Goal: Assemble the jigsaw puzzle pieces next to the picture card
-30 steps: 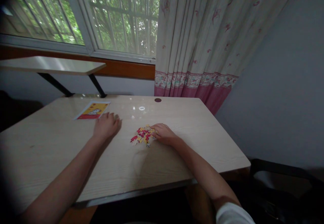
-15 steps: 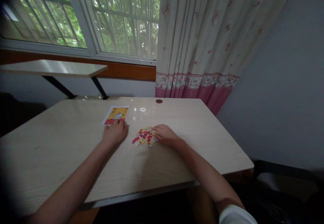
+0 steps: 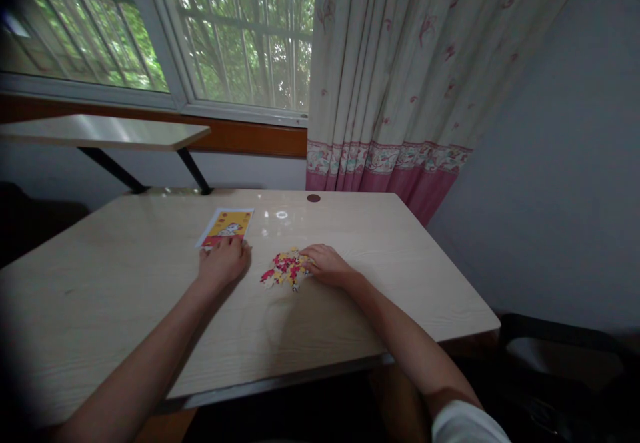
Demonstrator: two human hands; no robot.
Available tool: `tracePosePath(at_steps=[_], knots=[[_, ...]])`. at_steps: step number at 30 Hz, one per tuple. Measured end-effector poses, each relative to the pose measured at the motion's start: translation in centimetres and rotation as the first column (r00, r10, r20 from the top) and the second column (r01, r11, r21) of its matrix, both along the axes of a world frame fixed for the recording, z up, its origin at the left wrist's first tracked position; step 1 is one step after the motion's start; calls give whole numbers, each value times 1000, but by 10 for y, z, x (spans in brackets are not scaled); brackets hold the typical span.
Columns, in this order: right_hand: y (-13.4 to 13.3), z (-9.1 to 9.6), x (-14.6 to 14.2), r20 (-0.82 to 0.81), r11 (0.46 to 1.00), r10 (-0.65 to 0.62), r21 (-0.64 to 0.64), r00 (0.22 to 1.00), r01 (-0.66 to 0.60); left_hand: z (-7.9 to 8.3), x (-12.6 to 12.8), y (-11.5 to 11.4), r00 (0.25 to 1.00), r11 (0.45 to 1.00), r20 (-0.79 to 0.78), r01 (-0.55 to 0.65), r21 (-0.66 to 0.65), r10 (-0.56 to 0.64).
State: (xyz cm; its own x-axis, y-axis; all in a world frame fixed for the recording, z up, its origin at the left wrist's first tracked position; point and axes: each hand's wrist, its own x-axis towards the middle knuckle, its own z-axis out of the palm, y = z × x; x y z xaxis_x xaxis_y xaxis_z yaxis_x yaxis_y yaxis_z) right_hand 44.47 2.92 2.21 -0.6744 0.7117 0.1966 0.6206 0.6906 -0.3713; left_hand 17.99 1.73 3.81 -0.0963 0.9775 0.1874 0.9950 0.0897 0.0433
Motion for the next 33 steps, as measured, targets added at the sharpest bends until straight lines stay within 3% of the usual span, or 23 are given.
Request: tracePosePath(at_steps=[8, 17, 26, 33], knots=[[0, 2, 5, -60, 999, 4, 34, 998, -2, 0, 1, 0, 1000, 1000, -19, -19, 0, 19], [8, 13, 24, 17, 986, -89, 141, 996, 86, 0, 1, -1, 999, 1000, -42, -31, -2, 31], [5, 11, 21, -16, 995, 71, 71, 997, -69, 2, 3, -3, 999, 999, -48, -17, -32, 15], [7, 7, 19, 7, 995, 32, 94, 999, -33, 5, 7, -7, 999, 998, -44, 20, -53, -23]])
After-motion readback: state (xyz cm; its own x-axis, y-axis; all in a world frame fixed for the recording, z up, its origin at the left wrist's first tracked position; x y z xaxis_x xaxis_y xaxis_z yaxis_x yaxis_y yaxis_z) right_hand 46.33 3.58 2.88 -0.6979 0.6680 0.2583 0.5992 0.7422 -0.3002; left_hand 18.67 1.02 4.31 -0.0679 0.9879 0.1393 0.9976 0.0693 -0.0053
